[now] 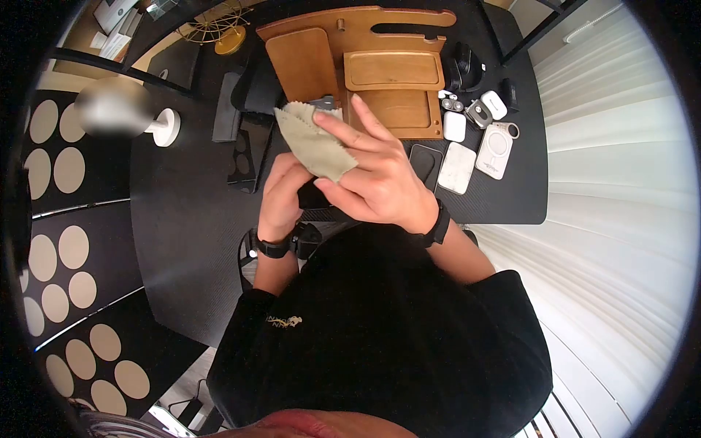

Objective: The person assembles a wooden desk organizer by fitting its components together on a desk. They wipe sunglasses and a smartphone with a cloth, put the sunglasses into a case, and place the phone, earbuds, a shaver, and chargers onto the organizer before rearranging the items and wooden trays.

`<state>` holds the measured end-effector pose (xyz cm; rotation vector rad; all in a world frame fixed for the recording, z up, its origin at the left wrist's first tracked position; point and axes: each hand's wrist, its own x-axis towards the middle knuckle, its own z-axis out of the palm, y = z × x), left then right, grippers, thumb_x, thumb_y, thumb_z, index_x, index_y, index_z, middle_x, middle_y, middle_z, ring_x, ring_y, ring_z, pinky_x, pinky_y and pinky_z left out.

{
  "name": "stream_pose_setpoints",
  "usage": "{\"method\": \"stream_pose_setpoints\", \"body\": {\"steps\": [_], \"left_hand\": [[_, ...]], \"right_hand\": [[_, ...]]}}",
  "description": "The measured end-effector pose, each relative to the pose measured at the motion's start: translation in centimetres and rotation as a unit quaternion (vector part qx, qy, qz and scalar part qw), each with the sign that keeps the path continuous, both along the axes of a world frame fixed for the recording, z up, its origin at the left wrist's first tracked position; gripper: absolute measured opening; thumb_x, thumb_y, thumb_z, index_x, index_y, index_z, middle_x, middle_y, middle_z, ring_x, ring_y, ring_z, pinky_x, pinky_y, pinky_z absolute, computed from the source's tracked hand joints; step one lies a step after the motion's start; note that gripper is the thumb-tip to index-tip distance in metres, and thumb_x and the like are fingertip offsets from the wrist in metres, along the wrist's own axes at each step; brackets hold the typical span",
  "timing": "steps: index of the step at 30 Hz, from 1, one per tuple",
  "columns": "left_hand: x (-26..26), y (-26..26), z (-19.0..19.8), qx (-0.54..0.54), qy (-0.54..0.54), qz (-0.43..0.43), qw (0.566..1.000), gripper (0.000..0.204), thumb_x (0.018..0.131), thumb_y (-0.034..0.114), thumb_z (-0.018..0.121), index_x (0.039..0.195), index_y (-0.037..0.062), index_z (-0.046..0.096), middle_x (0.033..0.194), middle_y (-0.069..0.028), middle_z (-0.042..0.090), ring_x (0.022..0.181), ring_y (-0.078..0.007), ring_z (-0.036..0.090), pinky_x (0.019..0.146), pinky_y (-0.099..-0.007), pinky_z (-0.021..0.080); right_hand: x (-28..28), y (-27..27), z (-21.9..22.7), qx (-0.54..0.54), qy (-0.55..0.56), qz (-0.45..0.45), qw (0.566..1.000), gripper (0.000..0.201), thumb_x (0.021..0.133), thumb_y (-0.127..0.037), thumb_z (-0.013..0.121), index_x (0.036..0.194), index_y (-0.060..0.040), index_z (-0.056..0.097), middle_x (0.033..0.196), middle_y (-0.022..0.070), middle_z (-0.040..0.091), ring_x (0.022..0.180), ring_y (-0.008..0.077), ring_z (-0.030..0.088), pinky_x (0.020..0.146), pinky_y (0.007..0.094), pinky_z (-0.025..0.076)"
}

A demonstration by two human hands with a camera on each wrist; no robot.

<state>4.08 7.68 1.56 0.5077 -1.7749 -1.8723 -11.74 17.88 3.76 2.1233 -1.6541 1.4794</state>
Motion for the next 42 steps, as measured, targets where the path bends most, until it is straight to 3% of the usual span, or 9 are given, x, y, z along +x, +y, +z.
{"method": "stream_pose_setpoints", "body": {"steps": [1, 3, 5, 8, 18, 24, 31, 33, 42], "left_hand": [[0.1, 0.0, 0.0, -0.036, -0.009, 0.055, 0.998, 0.030, 0.101, 0.012, 0.047, 0.108, -0.0078, 0.067, 0.094, -0.0106, 0.072, 0.085, -0.0161, 0.067, 0.084, -0.0279, 0.049], [0.0, -1.3, 1.3, 0.063, 0.047, -0.081, 0.994, 0.030, 0.102, 0.015, 0.047, 0.106, -0.0079, 0.067, 0.096, -0.0124, 0.071, 0.084, -0.0182, 0.067, 0.082, -0.0306, 0.051], [0.0, -1.6, 1.5, 0.167, 0.096, -0.169, 0.967, 0.030, 0.103, 0.015, 0.046, 0.105, -0.0077, 0.066, 0.093, -0.0123, 0.069, 0.084, -0.0186, 0.067, 0.079, -0.0325, 0.052], [-0.2, -0.9, 2.0, 0.139, 0.069, -0.165, 0.974, 0.026, 0.104, 0.011, 0.046, 0.104, -0.0068, 0.065, 0.092, -0.0107, 0.068, 0.082, -0.0171, 0.066, 0.078, -0.0319, 0.053], [-1.1, -0.5, 1.5, 0.047, 0.028, -0.157, 0.986, 0.024, 0.104, 0.009, 0.049, 0.099, -0.0063, 0.066, 0.079, -0.0079, 0.068, 0.070, -0.0142, 0.066, 0.068, -0.0277, 0.052], [-1.2, -0.5, 1.5, 0.041, 0.021, -0.159, 0.986, 0.022, 0.103, 0.008, 0.050, 0.097, -0.0065, 0.066, 0.077, -0.0078, 0.068, 0.069, -0.0139, 0.066, 0.066, -0.0269, 0.052], [-1.3, -0.6, 1.3, 0.052, 0.019, -0.159, 0.986, 0.022, 0.103, 0.009, 0.050, 0.097, -0.0061, 0.066, 0.078, -0.0077, 0.067, 0.069, -0.0138, 0.066, 0.065, -0.0268, 0.052], [-1.3, -0.6, 1.4, 0.051, 0.018, -0.161, 0.985, 0.022, 0.103, 0.009, 0.050, 0.096, -0.0059, 0.066, 0.078, -0.0077, 0.067, 0.069, -0.0137, 0.066, 0.065, -0.0268, 0.052], [-1.4, -0.5, 1.3, 0.052, 0.019, -0.177, 0.983, 0.021, 0.103, 0.008, 0.051, 0.096, -0.0050, 0.066, 0.078, -0.0069, 0.067, 0.068, -0.0125, 0.065, 0.064, -0.0260, 0.051]], "right_hand": [[-0.2, 0.1, -0.1, 0.000, 0.000, 0.000, 1.000, 0.014, 0.083, -0.009, 0.072, 0.073, 0.0008, 0.072, 0.092, 0.0153, 0.074, 0.126, 0.0405, 0.060, 0.115, 0.0629, 0.032], [-0.5, 0.2, -0.8, -0.040, -0.056, -0.035, 0.997, 0.010, 0.086, -0.006, 0.068, 0.085, 0.0019, 0.074, 0.097, 0.0194, 0.074, 0.123, 0.0414, 0.063, 0.115, 0.0618, 0.033], [0.4, 0.4, -2.2, -0.034, -0.300, -0.042, 0.953, 0.018, 0.096, -0.008, 0.060, 0.100, 0.0048, 0.072, 0.110, 0.0248, 0.072, 0.116, 0.0374, 0.067, 0.110, 0.0507, 0.042], [0.7, 0.5, -2.6, -0.076, -0.704, 0.143, 0.691, 0.033, 0.107, -0.020, 0.050, 0.116, 0.0071, 0.068, 0.115, 0.0159, 0.071, 0.098, 0.0258, 0.068, 0.093, 0.0369, 0.049], [-0.6, -0.2, -1.8, 0.039, -0.830, 0.306, 0.465, 0.035, 0.108, -0.026, 0.043, 0.130, -0.0010, 0.055, 0.111, 0.0119, 0.071, 0.105, 0.0233, 0.067, 0.096, 0.0412, 0.050], [-0.4, -0.4, -1.7, 0.016, -0.794, 0.218, 0.567, 0.035, 0.107, -0.025, 0.043, 0.133, -0.0039, 0.052, 0.128, 0.0093, 0.064, 0.120, 0.0211, 0.061, 0.106, 0.0395, 0.044], [-0.7, -0.7, -2.2, -0.032, -0.781, 0.266, 0.564, 0.048, 0.108, -0.033, 0.039, 0.147, -0.0058, 0.040, 0.140, 0.0106, 0.058, 0.122, 0.0252, 0.059, 0.104, 0.0433, 0.046], [-0.1, -0.9, -0.6, -0.015, -0.746, 0.145, 0.649, 0.057, 0.106, -0.034, 0.042, 0.153, -0.0031, 0.031, 0.148, 0.0108, 0.050, 0.132, 0.0249, 0.052, 0.112, 0.0428, 0.039], [-0.3, -0.9, 0.6, 0.037, -0.635, 0.141, 0.759, 0.081, 0.100, -0.049, 0.050, 0.157, 0.0023, 0.023, 0.150, 0.0150, 0.046, 0.133, 0.0241, 0.050, 0.114, 0.0375, 0.036]]}}
